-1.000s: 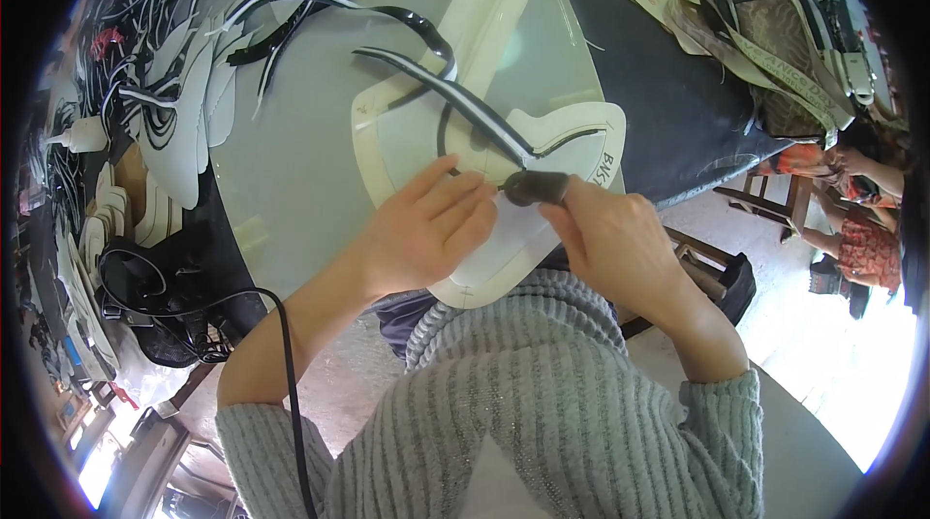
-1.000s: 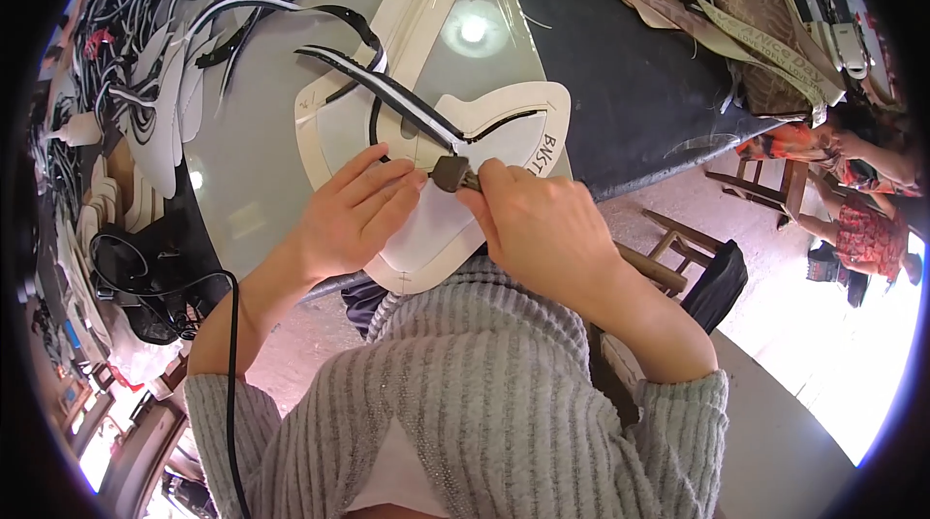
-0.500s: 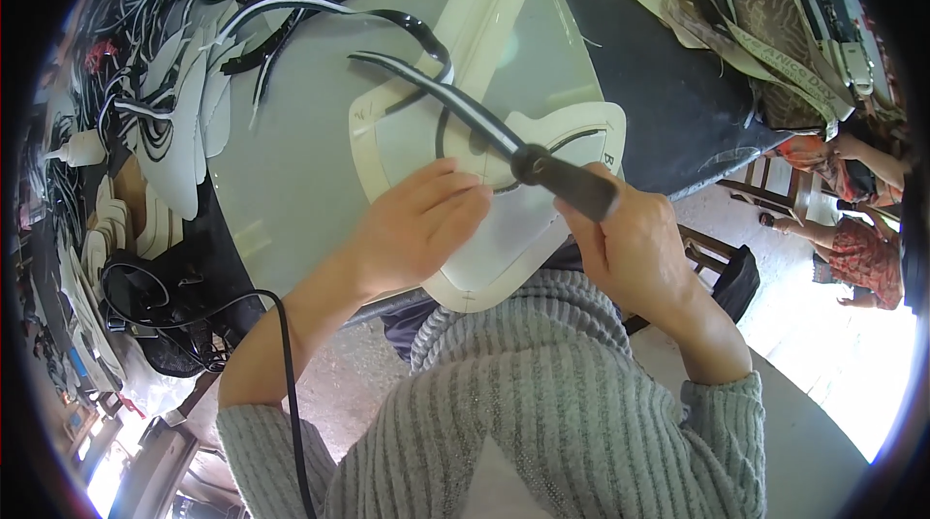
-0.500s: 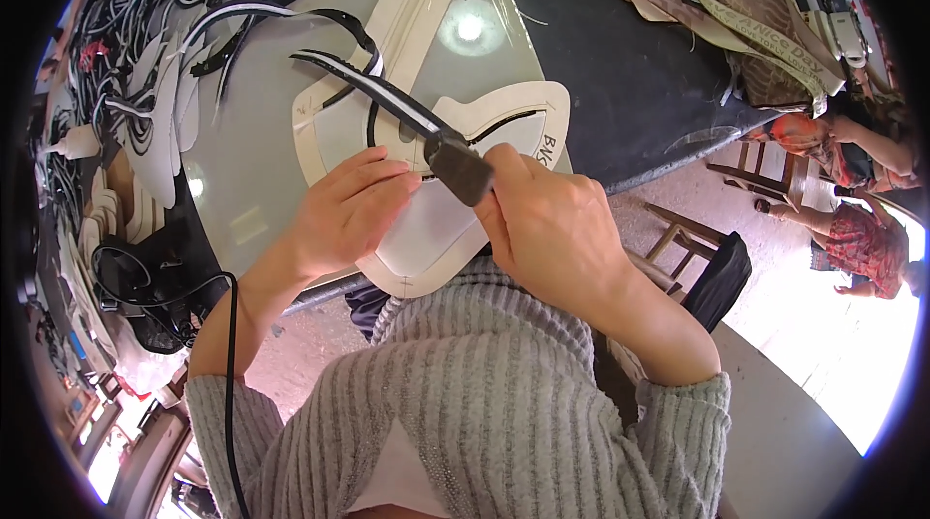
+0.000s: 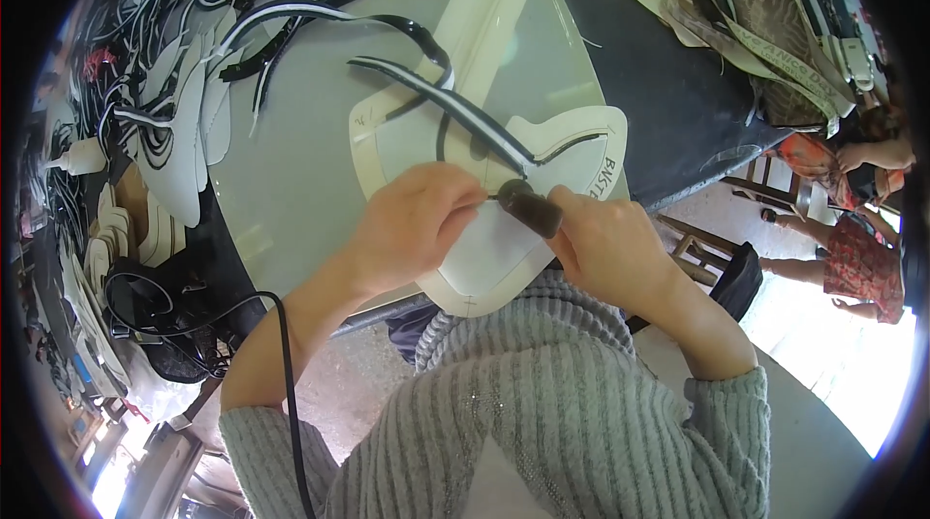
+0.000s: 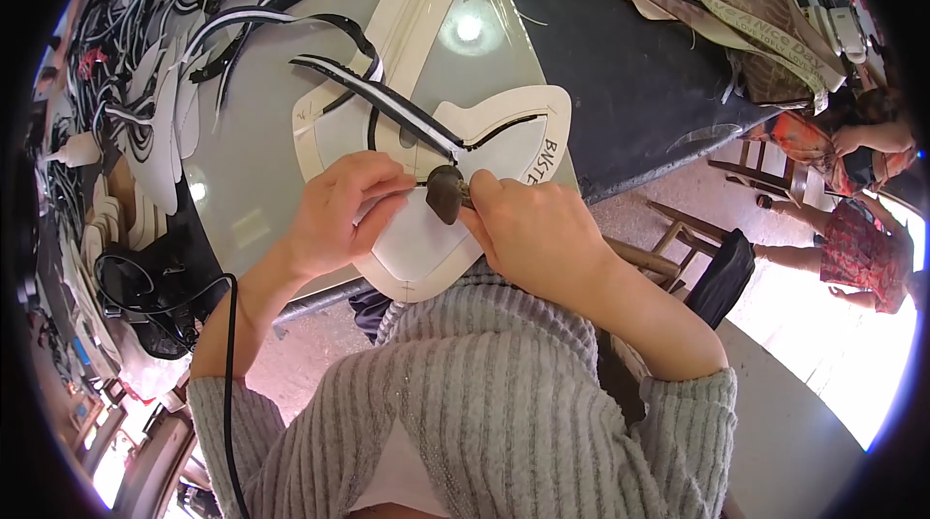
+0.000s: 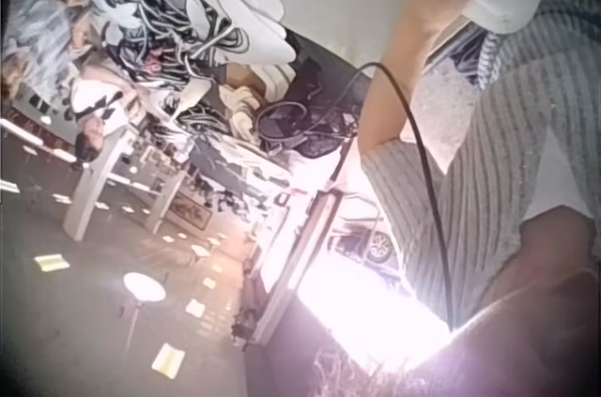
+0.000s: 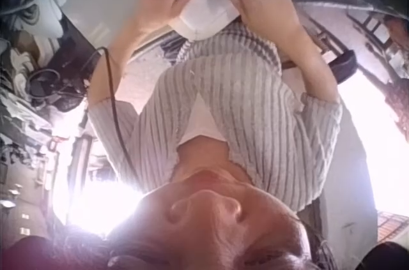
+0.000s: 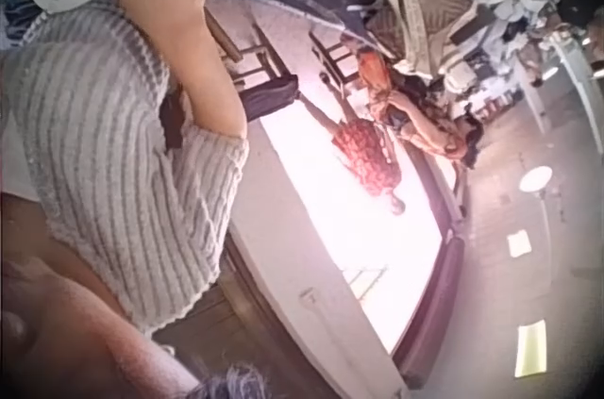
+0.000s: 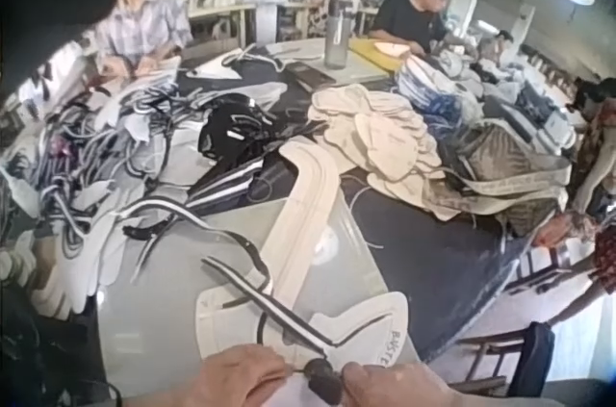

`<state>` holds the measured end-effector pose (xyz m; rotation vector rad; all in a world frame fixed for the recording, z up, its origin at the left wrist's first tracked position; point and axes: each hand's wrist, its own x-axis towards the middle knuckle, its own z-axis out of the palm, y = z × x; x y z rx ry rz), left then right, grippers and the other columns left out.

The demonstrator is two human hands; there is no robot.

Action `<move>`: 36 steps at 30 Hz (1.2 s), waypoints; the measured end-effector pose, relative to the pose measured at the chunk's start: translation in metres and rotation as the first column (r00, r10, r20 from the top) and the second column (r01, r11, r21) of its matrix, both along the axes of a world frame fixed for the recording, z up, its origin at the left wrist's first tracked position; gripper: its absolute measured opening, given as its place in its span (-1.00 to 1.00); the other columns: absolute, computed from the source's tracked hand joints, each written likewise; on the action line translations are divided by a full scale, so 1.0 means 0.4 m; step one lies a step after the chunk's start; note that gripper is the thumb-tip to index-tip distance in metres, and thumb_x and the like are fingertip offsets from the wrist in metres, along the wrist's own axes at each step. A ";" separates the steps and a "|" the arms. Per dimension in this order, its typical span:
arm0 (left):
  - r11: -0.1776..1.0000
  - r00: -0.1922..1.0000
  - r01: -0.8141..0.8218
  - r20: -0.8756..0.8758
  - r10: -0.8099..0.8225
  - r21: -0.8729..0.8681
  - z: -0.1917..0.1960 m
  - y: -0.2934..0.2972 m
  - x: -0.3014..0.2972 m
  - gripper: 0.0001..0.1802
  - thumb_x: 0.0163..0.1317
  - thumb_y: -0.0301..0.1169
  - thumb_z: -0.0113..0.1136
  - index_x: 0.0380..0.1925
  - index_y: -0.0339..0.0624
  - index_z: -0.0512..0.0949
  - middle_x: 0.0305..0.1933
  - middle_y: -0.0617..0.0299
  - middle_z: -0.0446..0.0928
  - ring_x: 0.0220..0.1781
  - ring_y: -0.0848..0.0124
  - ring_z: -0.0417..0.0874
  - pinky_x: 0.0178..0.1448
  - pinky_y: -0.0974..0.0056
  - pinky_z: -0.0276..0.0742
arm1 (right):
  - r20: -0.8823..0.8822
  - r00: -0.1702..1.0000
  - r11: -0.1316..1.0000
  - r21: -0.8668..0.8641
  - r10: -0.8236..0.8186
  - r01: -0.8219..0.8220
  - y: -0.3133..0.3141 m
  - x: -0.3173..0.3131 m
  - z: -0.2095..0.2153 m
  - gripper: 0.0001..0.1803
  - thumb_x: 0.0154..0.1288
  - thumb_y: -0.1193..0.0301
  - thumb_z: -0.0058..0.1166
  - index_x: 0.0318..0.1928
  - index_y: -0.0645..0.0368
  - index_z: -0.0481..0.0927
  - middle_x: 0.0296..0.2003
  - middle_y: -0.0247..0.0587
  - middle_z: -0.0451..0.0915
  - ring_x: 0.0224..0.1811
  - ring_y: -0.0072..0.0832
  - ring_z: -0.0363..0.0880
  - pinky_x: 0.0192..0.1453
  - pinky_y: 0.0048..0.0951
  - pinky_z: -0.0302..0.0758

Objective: The recorder uses a cobbler hammer to shape and flatten shoe upper components against a template on a workbench.

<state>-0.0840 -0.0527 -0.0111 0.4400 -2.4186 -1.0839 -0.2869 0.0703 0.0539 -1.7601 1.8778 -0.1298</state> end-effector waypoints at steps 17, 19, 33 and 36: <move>0.987 0.997 0.029 0.081 -0.017 -0.155 0.005 -0.014 0.016 -0.59 0.05 -0.62 0.42 -0.10 -0.29 0.48 -0.14 0.05 0.66 -0.18 0.13 0.74 -0.16 0.24 0.69 | 0.070 0.997 0.999 -0.052 0.006 -0.003 0.003 0.016 -0.026 -0.76 0.34 0.32 0.11 -0.30 0.23 0.42 -0.57 -0.01 0.57 -0.49 -0.02 0.63 -0.42 -0.10 0.54; 0.925 0.943 -0.333 -0.049 0.330 -0.181 -0.002 -0.052 0.027 -0.43 0.02 -0.53 0.48 0.03 -0.26 0.41 -0.02 0.06 0.62 -0.06 0.18 0.71 0.00 0.22 0.64 | 0.169 0.983 0.991 -0.098 -0.070 0.088 0.009 -0.014 -0.027 -0.79 0.33 0.35 0.12 -0.27 0.23 0.44 -0.56 0.02 0.56 -0.49 0.02 0.62 -0.41 -0.11 0.53; 0.679 0.880 -0.435 0.121 0.459 0.591 0.226 -0.028 0.004 -0.27 0.10 -0.54 0.39 0.25 -0.31 0.23 0.04 0.03 0.60 0.09 0.38 0.59 0.21 0.22 0.44 | 0.677 0.584 0.647 -0.204 -0.448 0.734 -0.037 -0.216 0.032 -0.73 0.19 0.50 0.34 -0.32 0.16 0.42 -0.55 -0.51 0.43 -0.55 -0.77 0.36 -0.48 -0.67 0.26; 0.606 0.746 -0.508 -0.039 0.665 0.613 0.224 0.030 0.015 -0.32 0.18 -0.60 0.29 0.28 -0.30 0.21 0.05 0.04 0.62 0.08 0.40 0.60 0.17 0.26 0.48 | 0.503 0.838 0.756 -0.459 -0.212 0.467 -0.175 -0.249 0.084 -0.71 0.24 0.39 0.32 -0.35 0.22 0.43 -0.59 -0.40 0.44 -0.54 -0.65 0.37 -0.43 -0.49 0.33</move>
